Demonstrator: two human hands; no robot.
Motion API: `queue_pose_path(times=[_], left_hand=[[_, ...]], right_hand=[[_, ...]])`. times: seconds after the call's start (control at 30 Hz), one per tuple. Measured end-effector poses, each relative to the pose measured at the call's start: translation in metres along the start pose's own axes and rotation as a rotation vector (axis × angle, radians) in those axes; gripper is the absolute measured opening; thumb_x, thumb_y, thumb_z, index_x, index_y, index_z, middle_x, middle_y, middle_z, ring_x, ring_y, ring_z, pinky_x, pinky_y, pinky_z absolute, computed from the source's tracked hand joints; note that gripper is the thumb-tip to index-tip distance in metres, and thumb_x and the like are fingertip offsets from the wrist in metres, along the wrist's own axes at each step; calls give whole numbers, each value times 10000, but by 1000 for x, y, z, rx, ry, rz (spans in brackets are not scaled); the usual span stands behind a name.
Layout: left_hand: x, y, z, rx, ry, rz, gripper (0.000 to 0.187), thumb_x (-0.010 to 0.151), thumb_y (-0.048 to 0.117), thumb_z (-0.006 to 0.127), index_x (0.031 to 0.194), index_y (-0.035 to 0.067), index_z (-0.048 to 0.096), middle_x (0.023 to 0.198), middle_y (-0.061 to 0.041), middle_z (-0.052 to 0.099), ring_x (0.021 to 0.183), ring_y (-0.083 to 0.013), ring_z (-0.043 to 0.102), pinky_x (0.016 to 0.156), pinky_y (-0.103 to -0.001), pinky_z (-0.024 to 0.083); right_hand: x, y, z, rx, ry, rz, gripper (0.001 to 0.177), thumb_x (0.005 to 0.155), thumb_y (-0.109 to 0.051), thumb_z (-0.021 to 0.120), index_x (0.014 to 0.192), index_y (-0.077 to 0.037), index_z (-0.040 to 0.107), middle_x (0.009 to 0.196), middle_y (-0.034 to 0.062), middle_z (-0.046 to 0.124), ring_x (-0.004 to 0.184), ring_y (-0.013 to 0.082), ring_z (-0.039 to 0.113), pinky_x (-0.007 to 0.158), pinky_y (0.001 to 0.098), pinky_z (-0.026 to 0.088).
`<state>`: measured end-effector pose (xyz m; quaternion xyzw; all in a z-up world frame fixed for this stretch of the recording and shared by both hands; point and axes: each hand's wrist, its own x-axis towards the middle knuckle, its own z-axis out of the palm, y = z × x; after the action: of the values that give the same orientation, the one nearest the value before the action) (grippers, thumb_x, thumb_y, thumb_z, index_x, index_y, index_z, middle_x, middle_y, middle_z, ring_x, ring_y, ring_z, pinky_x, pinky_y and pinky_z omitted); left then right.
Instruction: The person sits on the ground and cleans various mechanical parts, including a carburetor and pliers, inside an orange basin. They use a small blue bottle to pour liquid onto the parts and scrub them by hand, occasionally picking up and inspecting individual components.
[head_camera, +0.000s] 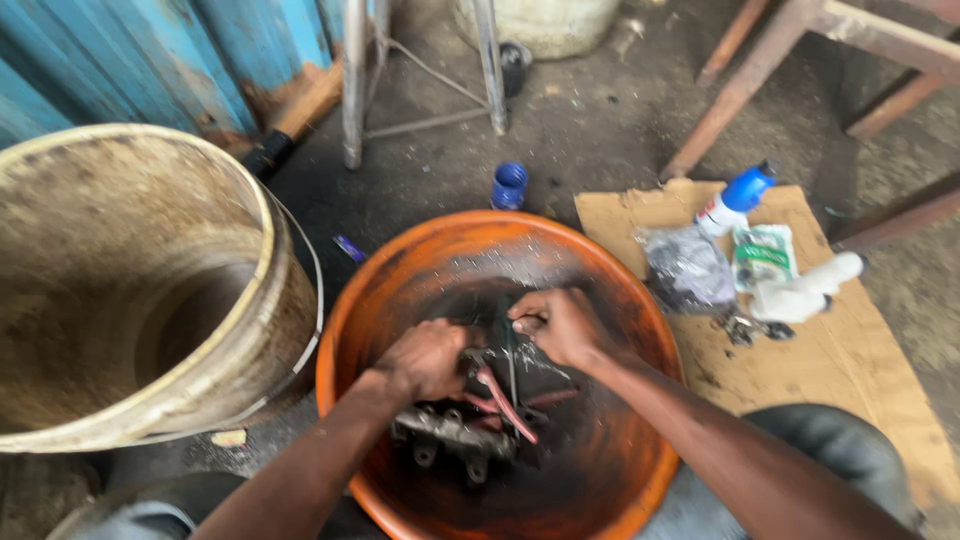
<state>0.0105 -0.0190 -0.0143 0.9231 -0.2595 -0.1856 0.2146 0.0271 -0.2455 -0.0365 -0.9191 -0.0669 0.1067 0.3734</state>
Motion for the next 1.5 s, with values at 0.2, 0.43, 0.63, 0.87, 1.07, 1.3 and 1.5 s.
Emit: queue_pose_path(times=[0.2,0.43,0.63,0.87,1.07,1.3,1.5], left_hand=[[5,10,-23,83,200,91,363,822,115,650,1182,132,694,1105,-190,720,936,-409,717,865,-508,588],[-5,-15,-18,-51,51,-63,290,804,173,686,1086,205,746,1061,-135,748,990,-328,727,950,-461,564],[-6,-11,-20,-84,-1,-144,247,864,179,672,1098,196,747,1103,-95,771,1032,-282,740,1007,-422,553],[-9,-2,-22,-166,14,-167,280,859,173,683,1128,170,759,1124,-123,773,1079,-286,736,1043,-411,542],[-19,18,-29,-148,-303,-291,504,857,318,780,1325,194,639,1288,-133,687,1241,-276,643,1135,-407,462],[-31,40,-21,74,-591,-127,640,763,367,895,1300,98,676,1398,-137,543,1323,-349,512,1114,-465,454],[-32,31,5,172,-539,-75,441,767,219,866,1137,6,753,1207,-138,662,1126,-306,660,989,-380,573]], right_hand=[[1,-22,-3,-152,-28,-41,324,836,24,656,1106,-110,773,970,89,819,847,173,791,761,357,632],[3,6,-64,-78,-144,56,155,827,-113,766,981,-91,773,890,28,793,747,155,751,728,335,604],[-6,110,-196,-677,-337,392,262,877,-210,739,752,12,799,767,164,788,734,240,760,707,344,576],[-26,181,-200,-402,-222,691,196,781,2,786,975,-4,813,937,129,818,751,232,767,688,357,669],[-20,153,-199,-323,-26,604,216,837,-24,725,1033,6,811,996,135,816,776,191,767,713,334,671],[-12,65,-154,-401,-48,245,327,724,-5,698,1037,-58,775,1028,105,800,897,217,756,824,360,617],[-13,-20,-94,-1114,-233,148,202,827,-179,731,992,-69,764,1022,168,755,942,286,744,855,409,607]])
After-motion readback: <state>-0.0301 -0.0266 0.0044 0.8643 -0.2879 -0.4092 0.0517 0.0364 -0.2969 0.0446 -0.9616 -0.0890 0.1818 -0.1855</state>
